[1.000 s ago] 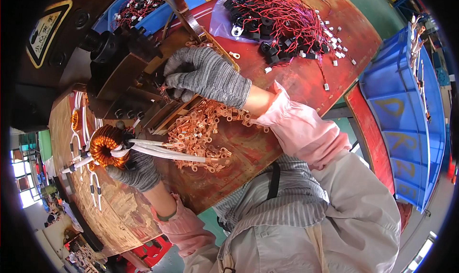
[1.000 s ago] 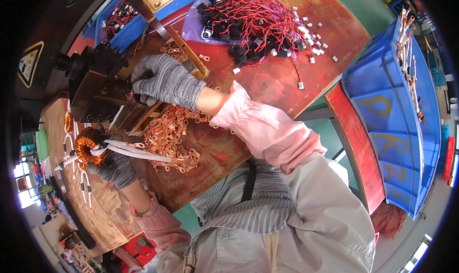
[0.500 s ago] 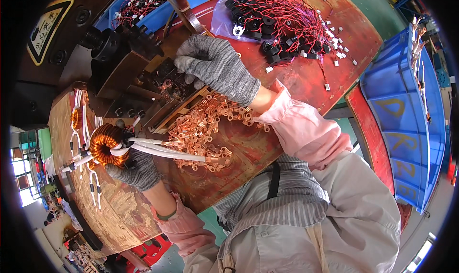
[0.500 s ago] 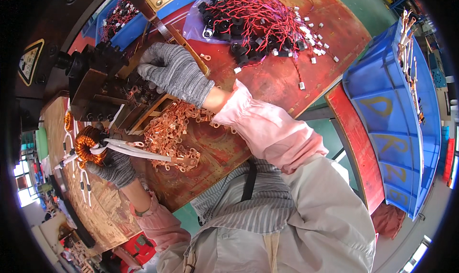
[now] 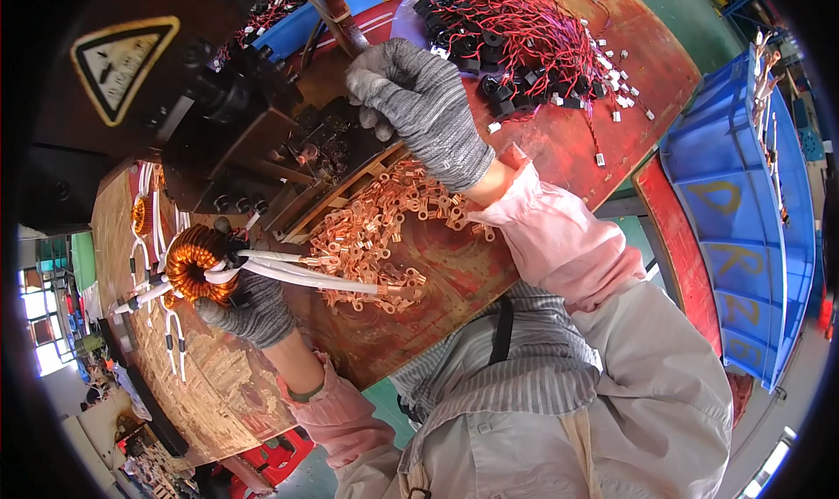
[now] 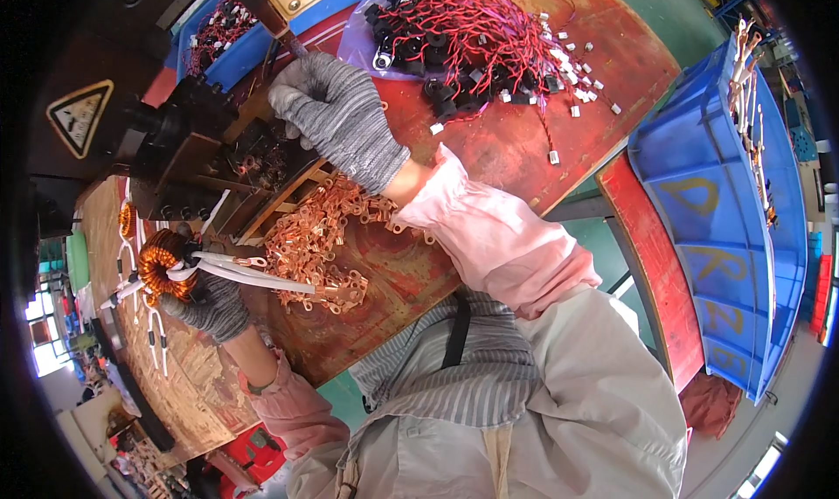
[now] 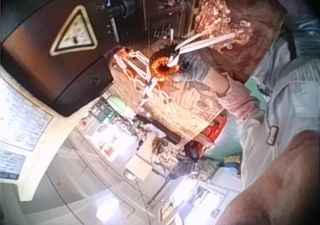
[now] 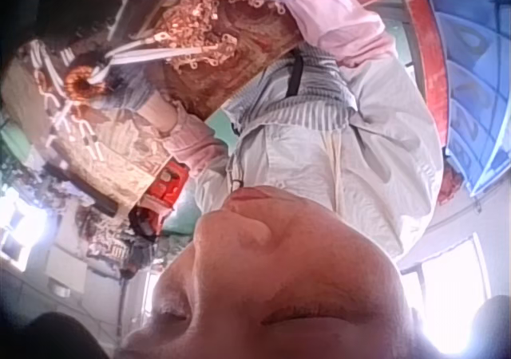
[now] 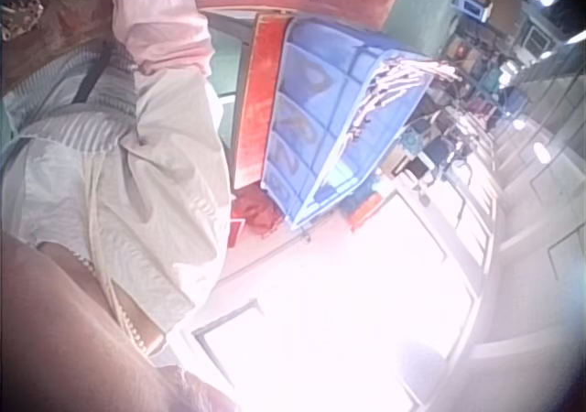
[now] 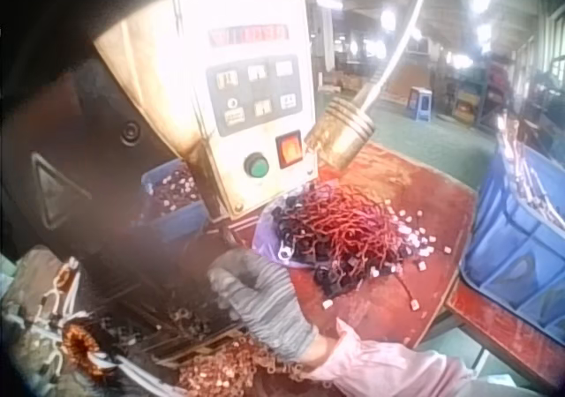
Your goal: Assembling electronic components by crimping metal terminals onto the wires of a toroidal inductor using a machine.
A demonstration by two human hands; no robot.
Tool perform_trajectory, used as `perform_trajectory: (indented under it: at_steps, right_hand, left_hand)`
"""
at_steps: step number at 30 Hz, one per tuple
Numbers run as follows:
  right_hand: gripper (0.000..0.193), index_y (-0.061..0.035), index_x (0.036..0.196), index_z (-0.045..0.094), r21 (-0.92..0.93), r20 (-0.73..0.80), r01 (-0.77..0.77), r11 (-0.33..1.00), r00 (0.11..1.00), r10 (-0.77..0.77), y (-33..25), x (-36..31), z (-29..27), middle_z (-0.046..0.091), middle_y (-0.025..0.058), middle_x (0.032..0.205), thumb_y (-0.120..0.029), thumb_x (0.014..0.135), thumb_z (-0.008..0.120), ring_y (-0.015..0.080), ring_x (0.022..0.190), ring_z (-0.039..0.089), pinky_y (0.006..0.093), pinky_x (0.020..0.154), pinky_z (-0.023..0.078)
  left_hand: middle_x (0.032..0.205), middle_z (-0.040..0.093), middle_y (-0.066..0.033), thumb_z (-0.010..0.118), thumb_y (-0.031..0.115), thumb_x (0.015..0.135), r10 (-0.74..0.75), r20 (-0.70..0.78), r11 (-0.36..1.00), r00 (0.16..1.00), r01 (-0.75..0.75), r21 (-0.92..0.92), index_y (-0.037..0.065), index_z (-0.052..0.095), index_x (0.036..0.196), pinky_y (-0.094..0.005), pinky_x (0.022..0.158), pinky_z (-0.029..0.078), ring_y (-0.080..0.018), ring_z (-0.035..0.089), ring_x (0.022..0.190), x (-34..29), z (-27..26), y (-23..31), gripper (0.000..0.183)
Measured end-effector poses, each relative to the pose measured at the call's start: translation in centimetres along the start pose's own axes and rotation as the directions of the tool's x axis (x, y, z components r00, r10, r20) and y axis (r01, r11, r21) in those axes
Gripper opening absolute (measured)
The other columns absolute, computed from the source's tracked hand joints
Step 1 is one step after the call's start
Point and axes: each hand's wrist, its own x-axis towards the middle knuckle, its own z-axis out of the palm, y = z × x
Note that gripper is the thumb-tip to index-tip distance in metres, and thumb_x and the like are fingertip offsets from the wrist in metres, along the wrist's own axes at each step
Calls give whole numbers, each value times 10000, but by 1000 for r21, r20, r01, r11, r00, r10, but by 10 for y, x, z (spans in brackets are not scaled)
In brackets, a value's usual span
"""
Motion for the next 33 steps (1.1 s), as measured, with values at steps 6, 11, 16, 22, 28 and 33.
perform_trajectory:
  at_steps: [6, 11, 16, 22, 28, 33]
  right_hand:
    - [145, -33, 881, 566, 8, -41, 6, 1000, 999, -6, -1, 0, -3, 580, 15, 685, -166, 831, 594, 62, 538, 540, 182, 436, 421]
    - [138, -32, 879, 562, -10, -58, 33, 999, 998, -33, -10, -11, -1, 568, 8, 688, -160, 836, 588, 52, 559, 528, 187, 470, 417]
    - [124, -17, 860, 566, -112, 130, 56, 992, 991, -41, -10, -31, 1, 554, -1, 695, -141, 849, 568, 53, 591, 490, 217, 535, 413]
    - [212, -16, 852, 576, -259, 376, 25, 965, 923, 77, -20, -41, 6, 541, 33, 660, -212, 892, 509, 92, 599, 498, 249, 556, 418]
    - [246, -22, 866, 570, -306, 496, 17, 952, 856, 144, -22, -53, 17, 542, 48, 672, -258, 898, 509, 116, 599, 512, 266, 546, 427]
    - [234, -11, 772, 552, -252, 535, 284, 925, 838, -111, -35, -86, 31, 496, 66, 639, -209, 891, 514, 152, 588, 474, 294, 541, 396]
  left_hand:
    - [1279, 403, -230, 738, 341, 656, -37, 54, 996, 998, 41, -84, 8, 313, 1309, -415, 988, 376, -318, 441, 1161, 1, -4, 0, 847]
    - [1286, 390, -225, 710, 315, 681, 34, 87, 993, 996, -24, -111, 13, 308, 1312, -425, 976, 387, -326, 462, 1135, -4, -2, 3, 807]
    - [1275, 390, -224, 691, 326, 685, 13, 230, 983, 973, 30, -182, 17, 288, 1321, -445, 911, 438, -315, 490, 1096, -6, 2, 4, 815]
    - [1251, 397, -227, 700, 291, 678, 24, 131, 989, 991, -4, -148, 52, 302, 1321, -408, 794, 480, -283, 548, 944, -11, -8, 10, 793]
    - [1249, 408, -205, 710, 268, 663, -24, 163, 986, 986, 50, -160, 52, 313, 1312, -365, 747, 471, -256, 548, 927, -12, -8, 11, 791]
    - [1235, 438, -162, 668, 305, 678, 16, 174, 967, 985, 29, -252, 63, 337, 1293, -402, 812, 457, -253, 542, 962, -18, -22, 5, 739]
